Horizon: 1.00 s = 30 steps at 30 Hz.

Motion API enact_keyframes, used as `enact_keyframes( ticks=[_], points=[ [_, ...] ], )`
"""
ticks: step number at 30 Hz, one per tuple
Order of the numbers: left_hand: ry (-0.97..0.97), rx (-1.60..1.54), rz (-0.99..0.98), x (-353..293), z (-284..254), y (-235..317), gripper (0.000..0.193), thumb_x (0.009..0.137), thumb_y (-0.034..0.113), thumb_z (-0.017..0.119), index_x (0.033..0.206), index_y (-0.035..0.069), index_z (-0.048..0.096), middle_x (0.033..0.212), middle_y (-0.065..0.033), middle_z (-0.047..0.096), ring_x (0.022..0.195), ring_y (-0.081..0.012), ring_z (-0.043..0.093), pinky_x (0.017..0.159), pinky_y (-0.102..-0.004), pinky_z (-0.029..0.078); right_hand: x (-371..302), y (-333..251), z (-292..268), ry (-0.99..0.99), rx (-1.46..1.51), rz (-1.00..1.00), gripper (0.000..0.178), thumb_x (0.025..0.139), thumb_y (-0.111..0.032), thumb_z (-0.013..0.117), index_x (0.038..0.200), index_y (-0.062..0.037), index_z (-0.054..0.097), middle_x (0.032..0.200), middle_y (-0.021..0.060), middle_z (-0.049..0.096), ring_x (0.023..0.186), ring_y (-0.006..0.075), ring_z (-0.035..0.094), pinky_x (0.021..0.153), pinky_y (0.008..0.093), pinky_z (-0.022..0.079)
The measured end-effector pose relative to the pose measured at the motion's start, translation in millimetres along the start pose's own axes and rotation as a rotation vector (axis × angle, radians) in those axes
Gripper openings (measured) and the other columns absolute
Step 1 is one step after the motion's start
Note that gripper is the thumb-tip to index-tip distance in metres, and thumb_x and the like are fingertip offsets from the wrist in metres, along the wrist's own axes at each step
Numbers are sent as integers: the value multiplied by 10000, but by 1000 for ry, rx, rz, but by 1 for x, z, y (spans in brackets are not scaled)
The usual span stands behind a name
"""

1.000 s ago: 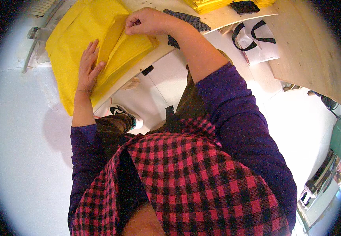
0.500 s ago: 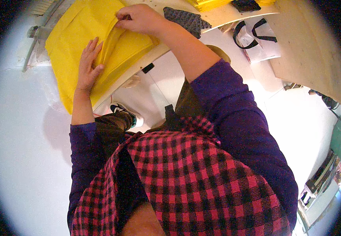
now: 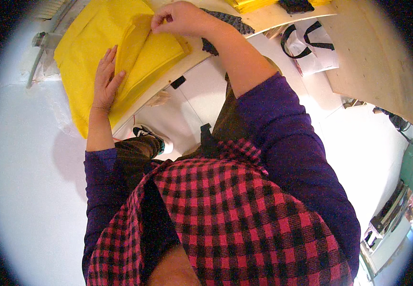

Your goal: The person folds yellow fabric pieces on a table, aligning edges and pressing folds flat. The folded pieces are stacked into a growing pile on the table.

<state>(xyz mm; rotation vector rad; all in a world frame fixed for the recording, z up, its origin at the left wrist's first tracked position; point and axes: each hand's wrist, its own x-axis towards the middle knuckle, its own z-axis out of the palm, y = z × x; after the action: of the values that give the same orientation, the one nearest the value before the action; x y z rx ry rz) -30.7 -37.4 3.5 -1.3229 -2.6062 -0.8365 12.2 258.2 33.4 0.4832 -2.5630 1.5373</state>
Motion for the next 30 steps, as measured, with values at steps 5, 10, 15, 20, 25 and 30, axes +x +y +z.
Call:
enact_keyframes(
  ticks=[5,10,15,20,25,30],
  points=[
    [-6,-8,-12,0,1,0,534,844,356,539,1218,-26,534,1443,-135,384,1348,-360,305,1108,-462,194,-10,15,-1,-289,-181,39,214,718,-128,723,912,-67,657,822,-13,601,747,130,530,700,259,446],
    [-12,4,-16,0,0,1,541,849,358,520,1223,-32,527,1442,-147,379,1347,-367,302,1106,-463,195,-4,24,3,-305,-193,91,194,718,-115,720,887,-52,648,832,22,617,786,146,571,700,277,458],
    [-9,18,-10,0,0,0,545,848,361,518,1219,-38,525,1439,-152,381,1343,-375,304,1104,-467,195,-4,24,5,-297,-230,115,133,763,-108,685,860,-34,631,832,47,614,797,158,580,705,285,463],
    [-7,13,-7,0,1,-2,533,848,352,527,1214,-35,529,1436,-146,390,1343,-370,309,1104,-466,199,-4,23,6,-262,-287,72,136,775,-145,673,854,-41,634,842,70,627,794,199,601,717,315,474],
    [12,-14,-15,-1,2,-2,504,848,333,540,1200,-28,538,1439,-135,390,1344,-365,311,1104,-464,202,-6,19,4,-189,-317,19,152,782,-203,655,858,-71,656,830,92,659,791,255,630,709,363,490],
    [14,10,3,0,1,-2,484,849,325,543,1185,-23,546,1436,-141,392,1340,-369,317,1100,-463,211,-3,12,3,-118,-268,-100,147,793,-176,634,874,-56,606,803,101,622,801,262,607,715,366,475]
  ],
)
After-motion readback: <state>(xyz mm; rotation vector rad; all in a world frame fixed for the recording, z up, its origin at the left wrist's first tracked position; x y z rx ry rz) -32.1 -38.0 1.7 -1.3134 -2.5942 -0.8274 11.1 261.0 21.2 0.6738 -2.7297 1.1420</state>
